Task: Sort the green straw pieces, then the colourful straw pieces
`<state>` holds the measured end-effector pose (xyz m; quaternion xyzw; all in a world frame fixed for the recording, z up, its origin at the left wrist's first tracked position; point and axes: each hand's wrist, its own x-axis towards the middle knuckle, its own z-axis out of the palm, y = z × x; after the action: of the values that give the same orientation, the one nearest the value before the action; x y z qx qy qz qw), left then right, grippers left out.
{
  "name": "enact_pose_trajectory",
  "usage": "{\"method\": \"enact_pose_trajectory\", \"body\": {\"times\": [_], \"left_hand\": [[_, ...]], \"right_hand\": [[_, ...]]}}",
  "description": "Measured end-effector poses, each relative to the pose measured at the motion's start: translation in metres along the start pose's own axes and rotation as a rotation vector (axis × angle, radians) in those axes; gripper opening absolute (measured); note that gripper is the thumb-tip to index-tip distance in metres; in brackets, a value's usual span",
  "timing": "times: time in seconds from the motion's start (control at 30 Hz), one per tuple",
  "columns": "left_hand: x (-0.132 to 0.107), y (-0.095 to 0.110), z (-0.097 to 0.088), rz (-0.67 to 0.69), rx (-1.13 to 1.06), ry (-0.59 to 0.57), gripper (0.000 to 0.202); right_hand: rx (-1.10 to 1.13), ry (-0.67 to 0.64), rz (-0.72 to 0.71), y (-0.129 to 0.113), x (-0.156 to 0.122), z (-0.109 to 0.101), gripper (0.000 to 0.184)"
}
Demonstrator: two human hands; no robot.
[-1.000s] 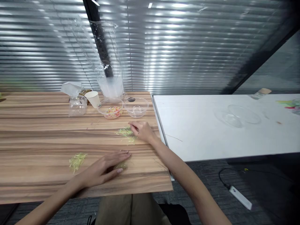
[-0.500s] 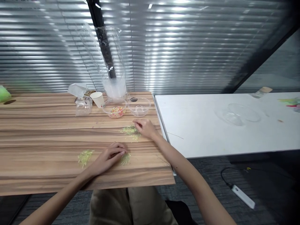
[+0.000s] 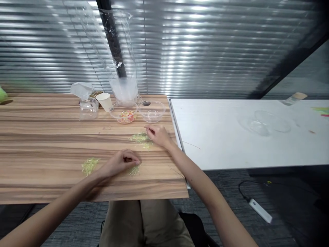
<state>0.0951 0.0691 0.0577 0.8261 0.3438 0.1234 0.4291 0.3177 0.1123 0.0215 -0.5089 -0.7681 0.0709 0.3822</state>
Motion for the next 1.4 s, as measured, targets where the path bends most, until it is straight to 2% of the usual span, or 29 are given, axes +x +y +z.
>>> {"method": "enact_pose_trajectory", "body": {"times": [0.1,0.27,0.57,0.77,1.0,1.13,1.23,1.33,1.4], "left_hand": [[0.002,0.002,-0.004,-0.03,0.036,-0.043,0.025],[0.008,-0.001,-0.008,-0.055,0.073,-0.05,0.017],[0.018,-0.004,0.0,-0.092,0.129,-0.057,0.013],[0.024,0.0,0.001,-0.111,0.116,-0.108,0.01],[0.027,0.004,-0.007,-0.094,0.072,-0.134,0.009],[0.014,0.008,-0.016,-0.083,0.064,-0.031,0.017],[-0.011,0.008,-0.029,-0.101,0.075,0.105,0.023],[-0.045,-0.001,-0.047,-0.144,0.161,0.344,0.027],[-0.069,-0.011,-0.061,-0.202,0.2,0.453,0.03]], "right_hand": [[0.019,0.003,0.008,-0.001,0.0,0.0,0.025],[0.014,0.021,0.007,0.0,0.0,0.001,0.026],[0.038,0.036,0.053,0.004,0.001,0.001,0.025],[0.054,0.038,0.06,0.006,0.0,-0.001,0.026],[0.062,0.025,0.048,0.006,0.001,0.002,0.026],[0.05,0.02,0.045,0.006,0.001,0.003,0.025],[0.053,0.011,0.04,0.007,0.001,0.003,0.026],[0.074,-0.006,0.028,0.007,0.001,0.003,0.026],[0.092,-0.016,0.021,0.007,0.001,0.003,0.026]]}}
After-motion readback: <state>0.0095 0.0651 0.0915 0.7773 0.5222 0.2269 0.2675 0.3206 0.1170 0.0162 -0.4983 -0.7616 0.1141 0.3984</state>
